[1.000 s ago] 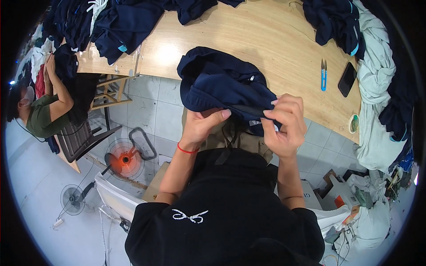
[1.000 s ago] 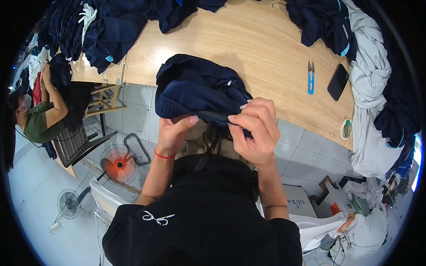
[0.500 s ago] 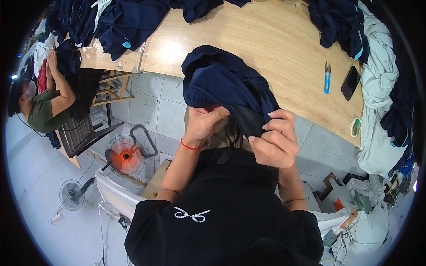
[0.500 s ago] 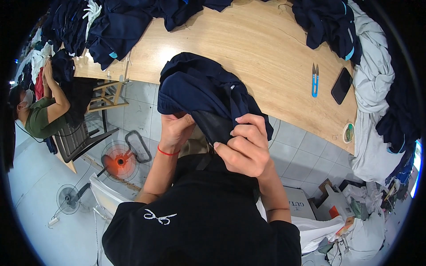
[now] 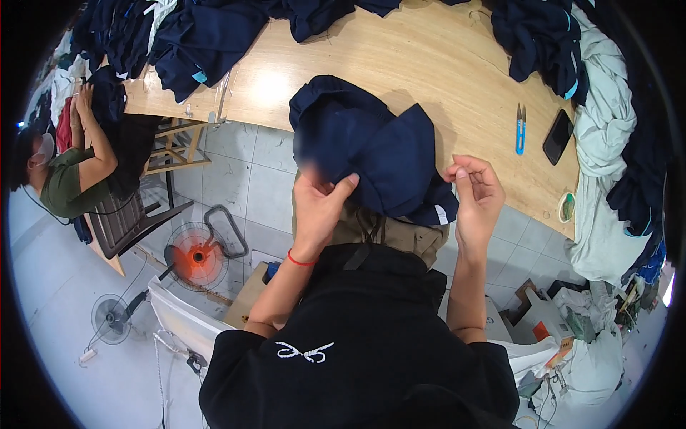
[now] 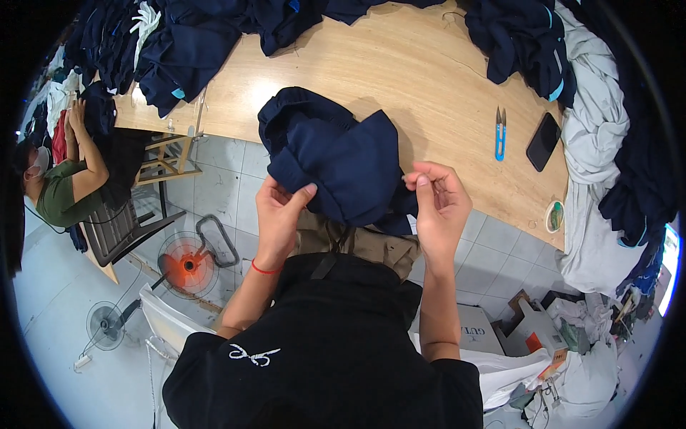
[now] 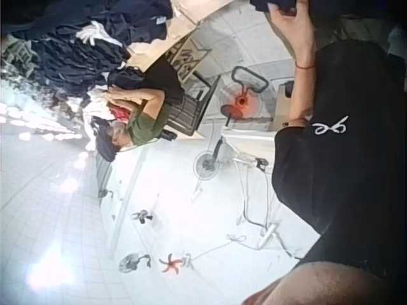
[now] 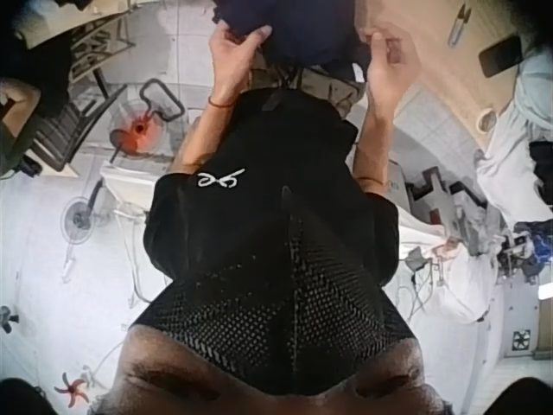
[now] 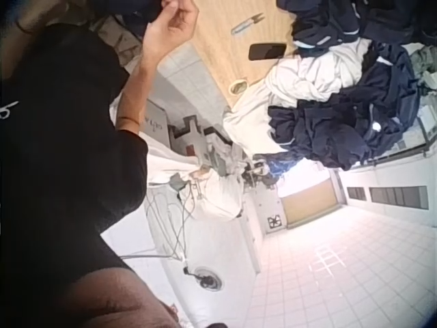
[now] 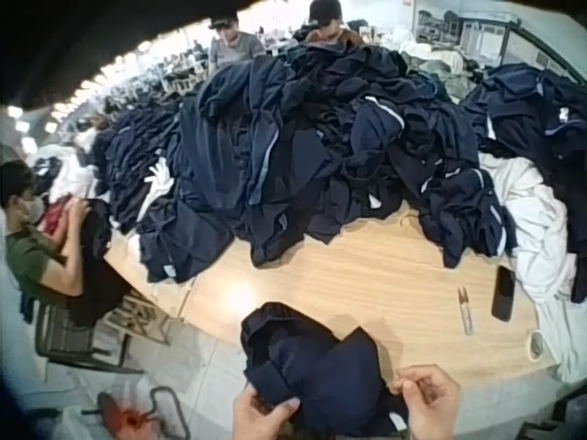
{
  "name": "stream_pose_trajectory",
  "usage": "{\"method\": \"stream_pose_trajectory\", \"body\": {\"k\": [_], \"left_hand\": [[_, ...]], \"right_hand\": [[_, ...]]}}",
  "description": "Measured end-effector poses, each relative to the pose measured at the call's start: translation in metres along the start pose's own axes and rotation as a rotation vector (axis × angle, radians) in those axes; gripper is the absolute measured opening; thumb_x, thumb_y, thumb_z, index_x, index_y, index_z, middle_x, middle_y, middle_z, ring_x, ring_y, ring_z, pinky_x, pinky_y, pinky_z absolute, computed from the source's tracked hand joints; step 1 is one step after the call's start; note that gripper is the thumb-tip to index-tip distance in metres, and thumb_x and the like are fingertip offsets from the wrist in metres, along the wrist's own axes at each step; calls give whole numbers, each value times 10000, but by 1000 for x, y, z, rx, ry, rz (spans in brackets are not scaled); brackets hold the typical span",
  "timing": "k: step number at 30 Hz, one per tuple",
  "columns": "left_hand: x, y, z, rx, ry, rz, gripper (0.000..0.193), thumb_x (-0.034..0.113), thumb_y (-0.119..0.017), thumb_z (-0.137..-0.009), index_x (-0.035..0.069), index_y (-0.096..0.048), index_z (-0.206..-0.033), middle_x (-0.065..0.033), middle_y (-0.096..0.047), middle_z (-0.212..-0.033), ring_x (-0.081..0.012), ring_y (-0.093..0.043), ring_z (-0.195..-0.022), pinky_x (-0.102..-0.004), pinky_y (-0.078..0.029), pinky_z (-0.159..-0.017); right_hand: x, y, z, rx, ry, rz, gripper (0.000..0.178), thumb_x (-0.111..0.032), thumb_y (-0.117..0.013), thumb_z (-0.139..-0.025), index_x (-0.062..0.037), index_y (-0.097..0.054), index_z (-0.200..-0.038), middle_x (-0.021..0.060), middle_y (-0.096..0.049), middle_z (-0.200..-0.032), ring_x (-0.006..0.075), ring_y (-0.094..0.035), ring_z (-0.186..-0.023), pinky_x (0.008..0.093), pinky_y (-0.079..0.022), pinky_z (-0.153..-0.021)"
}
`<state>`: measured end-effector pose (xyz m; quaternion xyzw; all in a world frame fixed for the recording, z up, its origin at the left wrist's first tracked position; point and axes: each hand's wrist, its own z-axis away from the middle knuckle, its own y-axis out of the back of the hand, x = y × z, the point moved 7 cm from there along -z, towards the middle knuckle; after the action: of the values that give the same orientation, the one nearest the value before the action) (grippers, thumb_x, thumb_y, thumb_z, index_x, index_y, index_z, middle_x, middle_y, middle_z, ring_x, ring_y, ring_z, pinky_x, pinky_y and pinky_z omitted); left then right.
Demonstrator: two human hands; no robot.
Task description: The recorder is using thread clippers to trim excess threads from blue athletic garments and inspecting them for quality control.
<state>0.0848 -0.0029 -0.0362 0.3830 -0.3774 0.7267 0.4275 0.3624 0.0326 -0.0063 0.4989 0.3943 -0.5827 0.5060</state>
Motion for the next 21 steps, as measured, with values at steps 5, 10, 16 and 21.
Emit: {"method": "stream_pose_trajectory", "body": {"k": [5,10,16,21], "left_hand": [[-9,54,-27,97,13,-261,269,126,-817,-987,9,-678,-1184,4,-707,-1034,-68,-631,-925,-244,-510,-857],[74,19,-32,240,-579,-783,380,147,-902,-872,-4,-651,-1113,-109,-666,-1073,-240,-667,-979,-360,-536,-888],[20,-68,-11,-497,-845,-1210,451,101,-890,-770,105,-739,-1195,-99,-703,-1133,-301,-655,-1025,-442,-460,-1023],[41,-17,-3,52,-750,-713,447,-157,-618,-809,48,-742,-1187,-138,-709,-1082,-328,-661,-901,-381,-551,-836]], "right_hand": [[15,-2,0,-15,-50,-253,185,21,-498,-1053,36,-683,-1062,35,-620,-870,125,-604,-813,283,-513,-785],[31,-4,-17,-42,-118,-273,196,-19,-452,-1047,16,-644,-1035,3,-524,-820,113,-530,-755,279,-458,-713],[41,-12,-13,-109,-225,-100,150,-41,-496,-1060,-9,-628,-1122,10,-547,-818,113,-534,-734,277,-438,-689],[46,10,-3,-4,-226,49,135,-22,-568,-1083,-6,-646,-1192,28,-648,-845,98,-596,-735,254,-502,-709]]}}
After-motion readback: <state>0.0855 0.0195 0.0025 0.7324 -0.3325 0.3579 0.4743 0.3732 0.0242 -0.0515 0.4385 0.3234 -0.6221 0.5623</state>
